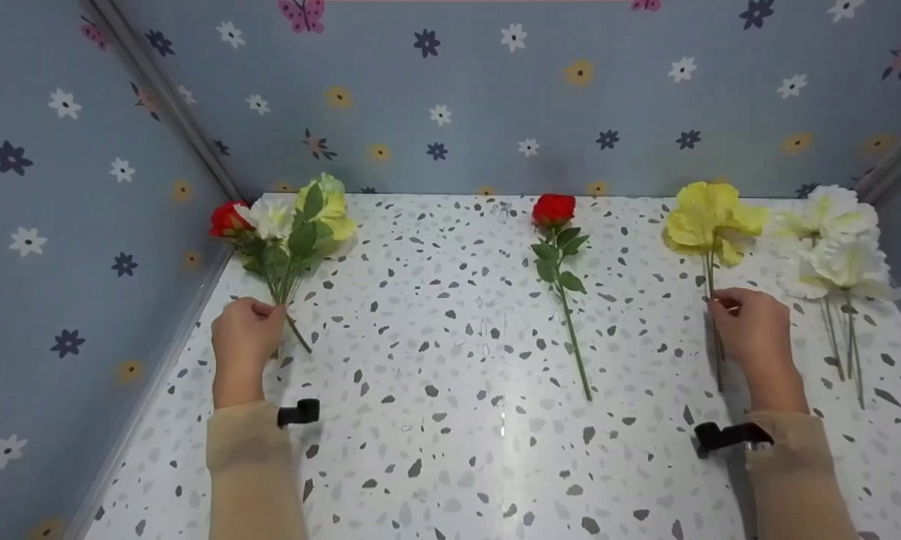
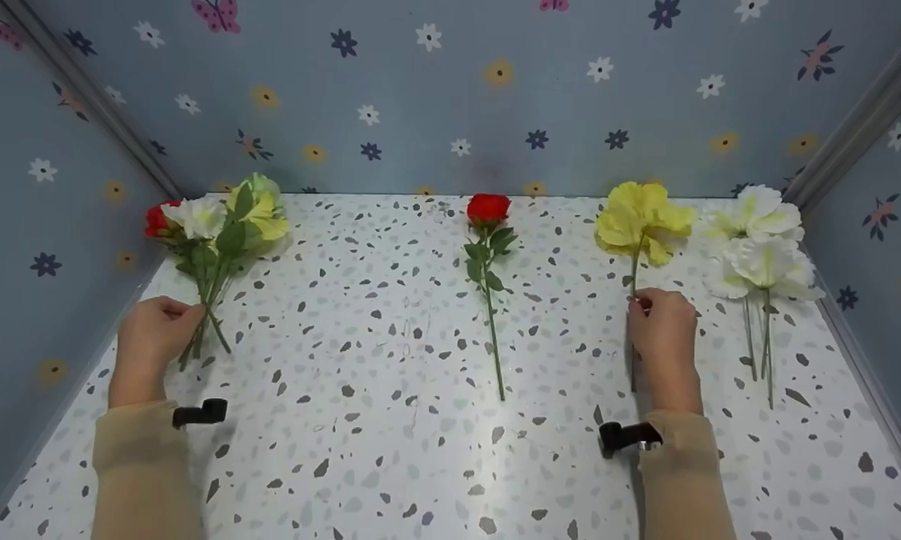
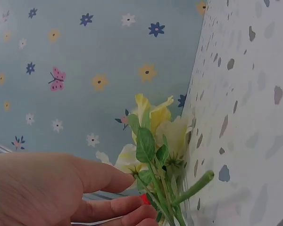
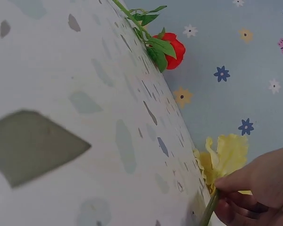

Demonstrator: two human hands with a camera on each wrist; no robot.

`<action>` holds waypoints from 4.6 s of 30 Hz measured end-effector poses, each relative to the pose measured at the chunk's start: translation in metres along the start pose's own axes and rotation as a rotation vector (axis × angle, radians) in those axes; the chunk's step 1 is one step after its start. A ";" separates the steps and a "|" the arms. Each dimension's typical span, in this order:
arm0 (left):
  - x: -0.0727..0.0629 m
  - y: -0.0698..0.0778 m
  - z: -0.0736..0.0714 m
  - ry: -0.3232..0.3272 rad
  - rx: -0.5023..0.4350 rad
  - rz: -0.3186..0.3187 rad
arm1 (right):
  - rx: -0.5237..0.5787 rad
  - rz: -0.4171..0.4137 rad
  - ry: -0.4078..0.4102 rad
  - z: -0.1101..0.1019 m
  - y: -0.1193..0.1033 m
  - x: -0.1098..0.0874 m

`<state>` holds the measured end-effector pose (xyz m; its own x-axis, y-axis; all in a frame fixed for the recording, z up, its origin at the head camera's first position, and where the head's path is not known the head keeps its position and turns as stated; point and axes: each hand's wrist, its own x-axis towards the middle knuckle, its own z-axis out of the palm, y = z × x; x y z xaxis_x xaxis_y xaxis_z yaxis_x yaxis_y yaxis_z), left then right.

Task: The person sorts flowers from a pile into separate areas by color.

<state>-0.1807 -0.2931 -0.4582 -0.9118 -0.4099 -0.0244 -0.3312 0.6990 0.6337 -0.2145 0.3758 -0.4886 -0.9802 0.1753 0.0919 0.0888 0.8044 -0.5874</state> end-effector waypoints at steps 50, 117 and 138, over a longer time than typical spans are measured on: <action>-0.004 0.024 0.004 0.092 -0.155 -0.005 | 0.031 -0.028 -0.172 0.008 -0.025 -0.005; -0.155 0.172 0.164 -0.460 -0.535 0.656 | 0.898 -0.227 -0.196 0.053 -0.172 -0.087; -0.139 0.169 0.144 -0.548 -0.489 0.566 | 0.817 -0.219 -0.158 0.036 -0.158 -0.073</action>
<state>-0.1450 -0.0339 -0.4587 -0.9351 0.3384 0.1051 0.2241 0.3348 0.9153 -0.1632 0.2151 -0.4315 -0.9790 -0.0658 0.1930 -0.2005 0.1389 -0.9698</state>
